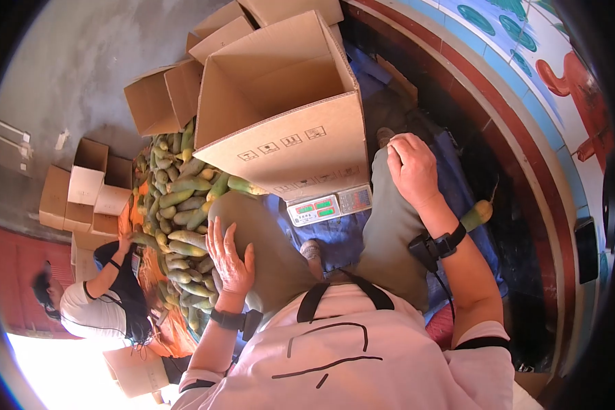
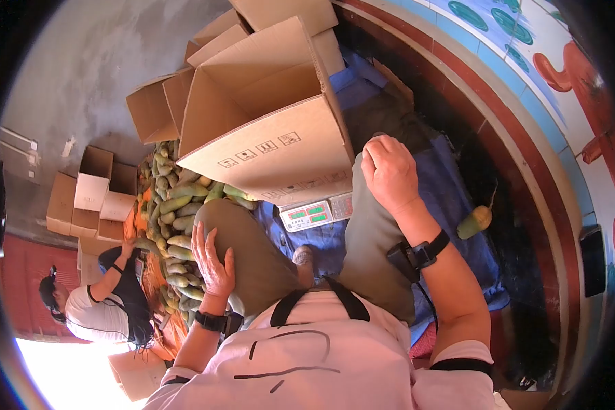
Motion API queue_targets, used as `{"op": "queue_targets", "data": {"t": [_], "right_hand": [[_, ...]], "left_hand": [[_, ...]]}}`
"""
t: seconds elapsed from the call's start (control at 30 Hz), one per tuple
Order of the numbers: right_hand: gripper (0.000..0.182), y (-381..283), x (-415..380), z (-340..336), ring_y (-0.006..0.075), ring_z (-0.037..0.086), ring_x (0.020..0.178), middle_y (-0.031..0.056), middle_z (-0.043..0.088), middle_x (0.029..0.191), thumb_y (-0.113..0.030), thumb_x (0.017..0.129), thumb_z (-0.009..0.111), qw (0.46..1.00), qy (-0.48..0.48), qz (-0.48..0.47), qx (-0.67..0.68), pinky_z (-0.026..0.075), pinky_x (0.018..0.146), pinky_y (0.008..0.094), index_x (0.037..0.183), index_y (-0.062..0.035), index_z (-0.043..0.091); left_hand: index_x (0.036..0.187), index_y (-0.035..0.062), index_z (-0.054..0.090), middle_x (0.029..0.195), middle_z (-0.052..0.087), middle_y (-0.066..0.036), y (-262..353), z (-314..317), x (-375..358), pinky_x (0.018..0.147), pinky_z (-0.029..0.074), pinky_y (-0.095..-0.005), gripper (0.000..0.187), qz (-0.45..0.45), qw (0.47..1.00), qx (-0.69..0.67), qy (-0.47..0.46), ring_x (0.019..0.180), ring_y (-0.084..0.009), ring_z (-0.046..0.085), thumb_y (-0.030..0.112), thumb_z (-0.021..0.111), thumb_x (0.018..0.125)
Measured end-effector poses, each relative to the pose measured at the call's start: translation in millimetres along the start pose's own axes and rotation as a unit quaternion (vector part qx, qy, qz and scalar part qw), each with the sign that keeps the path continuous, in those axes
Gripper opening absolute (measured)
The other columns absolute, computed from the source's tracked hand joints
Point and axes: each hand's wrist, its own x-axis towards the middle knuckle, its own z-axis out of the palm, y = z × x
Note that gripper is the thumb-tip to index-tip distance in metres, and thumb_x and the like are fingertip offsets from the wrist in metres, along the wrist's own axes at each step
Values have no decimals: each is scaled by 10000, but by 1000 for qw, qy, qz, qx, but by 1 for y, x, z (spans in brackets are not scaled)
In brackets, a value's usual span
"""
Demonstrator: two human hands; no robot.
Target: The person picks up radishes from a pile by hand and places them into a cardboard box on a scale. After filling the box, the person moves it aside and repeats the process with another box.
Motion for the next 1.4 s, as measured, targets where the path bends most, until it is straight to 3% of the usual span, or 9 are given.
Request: {"op": "queue_targets", "data": {"t": [0.53, 0.8, 1.1, 1.4], "right_hand": [[41, -5, 4, 6, 320, 603, 801, 116, 619, 859, -25, 790, 614, 1000, -23, -1, -20, 487, 714, 399, 815, -20, 582], [62, 0, 1, -4, 336, 605, 847, 164, 621, 914, -8, 853, 556, 997, -69, 9, -27, 492, 756, 390, 885, 24, 598], [118, 3, 0, -7, 324, 605, 885, 168, 615, 951, -10, 892, 490, 993, -103, 28, -56, 484, 809, 365, 921, 54, 584], [92, 1, 2, -5, 330, 605, 872, 169, 614, 949, -7, 884, 508, 990, -109, 36, -76, 487, 786, 373, 908, 47, 579]], "left_hand": [[1288, 27, 464, 1456, 317, -224, -18, 38, 3, 1113, 186, -536, 543, -38, 998, -44, 12, 1360, -418, 267, 212, 618, 802], [1270, 35, 489, 1444, 333, -231, -18, 41, 9, 1106, 202, -535, 565, -65, 994, -88, 6, 1362, -417, 272, 187, 675, 759], [1268, 37, 477, 1443, 334, -213, -18, 45, 9, 1089, 253, -520, 533, -90, 988, -120, 22, 1327, -416, 315, 192, 644, 787], [1265, 23, 473, 1429, 351, -229, -21, 48, 7, 1084, 269, -511, 521, -118, 981, -153, 28, 1326, -421, 325, 210, 633, 805]]}}
